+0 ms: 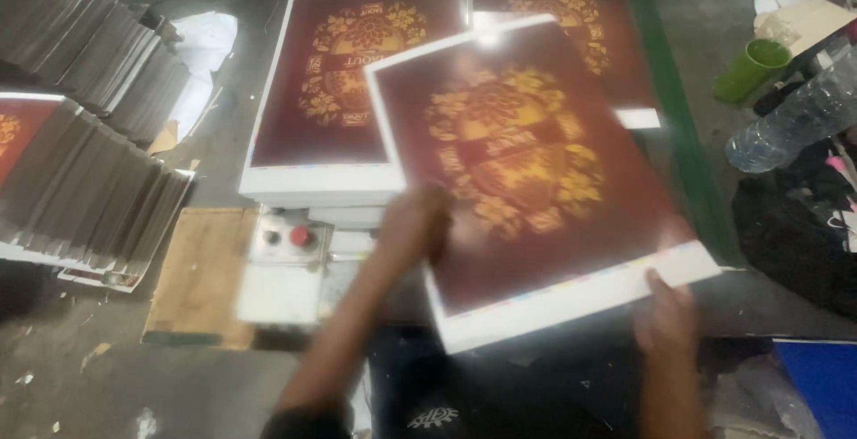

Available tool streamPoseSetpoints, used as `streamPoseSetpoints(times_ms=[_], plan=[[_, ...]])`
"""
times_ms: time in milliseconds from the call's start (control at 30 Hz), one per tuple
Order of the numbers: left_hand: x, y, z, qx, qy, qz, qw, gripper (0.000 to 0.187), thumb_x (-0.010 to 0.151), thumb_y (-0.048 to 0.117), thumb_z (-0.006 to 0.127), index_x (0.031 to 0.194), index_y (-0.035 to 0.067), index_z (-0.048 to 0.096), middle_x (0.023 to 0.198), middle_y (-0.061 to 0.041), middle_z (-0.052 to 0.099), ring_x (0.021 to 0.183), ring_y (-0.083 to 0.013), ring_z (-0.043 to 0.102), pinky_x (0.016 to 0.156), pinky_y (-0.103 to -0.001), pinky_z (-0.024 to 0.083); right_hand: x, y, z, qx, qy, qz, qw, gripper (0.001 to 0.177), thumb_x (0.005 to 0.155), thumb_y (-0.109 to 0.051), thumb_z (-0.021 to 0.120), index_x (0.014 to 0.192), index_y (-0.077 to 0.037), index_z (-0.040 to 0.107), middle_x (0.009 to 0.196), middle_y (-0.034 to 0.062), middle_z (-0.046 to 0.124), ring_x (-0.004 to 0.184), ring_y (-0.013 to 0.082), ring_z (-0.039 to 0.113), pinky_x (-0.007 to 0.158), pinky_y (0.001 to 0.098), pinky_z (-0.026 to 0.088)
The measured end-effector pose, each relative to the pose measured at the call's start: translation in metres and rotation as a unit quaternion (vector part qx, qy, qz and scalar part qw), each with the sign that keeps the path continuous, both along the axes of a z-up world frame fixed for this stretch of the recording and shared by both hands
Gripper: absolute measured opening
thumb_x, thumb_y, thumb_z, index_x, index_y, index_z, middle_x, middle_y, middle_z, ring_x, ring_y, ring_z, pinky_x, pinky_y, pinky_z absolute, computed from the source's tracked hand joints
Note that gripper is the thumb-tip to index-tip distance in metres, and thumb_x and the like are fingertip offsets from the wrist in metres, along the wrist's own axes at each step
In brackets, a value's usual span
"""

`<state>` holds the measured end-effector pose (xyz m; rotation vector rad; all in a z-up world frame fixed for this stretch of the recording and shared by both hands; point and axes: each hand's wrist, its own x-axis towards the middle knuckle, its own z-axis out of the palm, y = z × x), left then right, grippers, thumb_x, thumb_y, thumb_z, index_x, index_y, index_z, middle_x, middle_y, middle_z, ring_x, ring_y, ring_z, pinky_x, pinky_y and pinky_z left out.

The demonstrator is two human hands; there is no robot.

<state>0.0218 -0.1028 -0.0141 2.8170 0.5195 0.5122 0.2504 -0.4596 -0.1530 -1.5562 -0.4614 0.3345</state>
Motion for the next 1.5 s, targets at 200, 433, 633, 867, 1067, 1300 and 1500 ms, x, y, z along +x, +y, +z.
streamPoseSetpoints(times_ms=[200,433,633,867,1067,1300,1500], plan=[[-0.012,0.093,-0.007,0.184,-0.053,-0.015,0.981,0.068,0.074,0.045,0.078,0.123,-0.002,0.066,0.135,-0.026,0.061,0.124,-0.0402,0.057,0.103,-0.054,0.045,0.021,-0.070,-0.029,0.174,0.163,-0.116,0.964,0.034,0.106,-0.007,0.058,0.140,-0.002,0.053,0.118,0.0080,0.064,0.090,0.0218,0.062,0.066,0.0315,0.052],[-0.017,0.110,0.005,0.134,0.082,-0.011,0.988,0.063,0.081,0.045,0.080,0.124,0.002,0.066,0.141,-0.016,0.063,0.123,-0.0319,0.064,0.098,-0.047,0.050,0.013,-0.101,-0.042,0.172,0.150,-0.120,0.966,0.046,0.102,-0.003,0.054,0.149,-0.006,0.049,0.128,0.0064,0.063,0.101,0.0192,0.065,0.065,0.0304,0.054],[-0.028,0.105,0.029,0.060,0.062,-0.038,0.996,0.022,0.094,0.031,0.077,0.093,0.008,0.075,0.092,-0.013,0.076,0.082,-0.0320,0.073,0.075,-0.045,0.056,0.004,-0.096,-0.041,0.106,0.158,-0.138,0.972,0.037,0.110,-0.008,0.053,0.146,-0.001,0.050,0.125,0.0131,0.062,0.091,0.0205,0.065,0.059,0.0295,0.053],[-0.030,0.069,0.055,0.168,-0.227,0.003,0.959,0.006,0.099,0.003,0.064,0.095,0.005,0.068,0.076,-0.014,0.064,0.069,-0.0318,0.066,0.062,-0.046,0.051,0.038,-0.043,-0.055,0.009,0.159,-0.148,0.976,0.031,0.107,-0.015,0.061,0.132,0.001,0.054,0.108,0.0091,0.065,0.079,0.0178,0.064,0.056,0.0291,0.055],[-0.024,0.028,0.069,0.179,-0.261,-0.033,0.948,0.008,0.090,-0.001,0.060,0.090,0.006,0.057,0.072,-0.011,0.055,0.065,-0.0313,0.060,0.061,-0.048,0.046,0.092,0.019,-0.036,0.010,0.132,-0.104,0.986,0.031,0.103,-0.019,0.063,0.128,-0.002,0.054,0.101,0.0089,0.067,0.071,0.0200,0.066,0.050,0.0308,0.051],[-0.031,-0.024,0.048,0.099,-0.252,-0.110,0.956,0.016,0.084,0.010,0.072,0.083,0.008,0.057,0.072,-0.012,0.055,0.065,-0.0323,0.058,0.058,-0.049,0.045,0.079,0.039,-0.008,-0.028,0.193,-0.062,0.979,0.057,0.101,-0.029,0.059,0.148,-0.003,0.039,0.108,0.0156,0.073,0.080,0.0206,0.073,0.061,0.0325,0.055],[-0.012,-0.071,0.000,0.076,-0.249,-0.215,0.941,0.013,0.086,0.017,0.074,0.089,0.009,0.064,0.093,-0.008,0.066,0.089,-0.0284,0.067,0.080,-0.044,0.055,-0.033,0.064,0.023,-0.058,0.197,0.110,0.973,0.056,0.098,-0.025,0.055,0.151,-0.009,0.048,0.112,0.0136,0.075,0.084,0.0193,0.070,0.064,0.0316,0.054]])
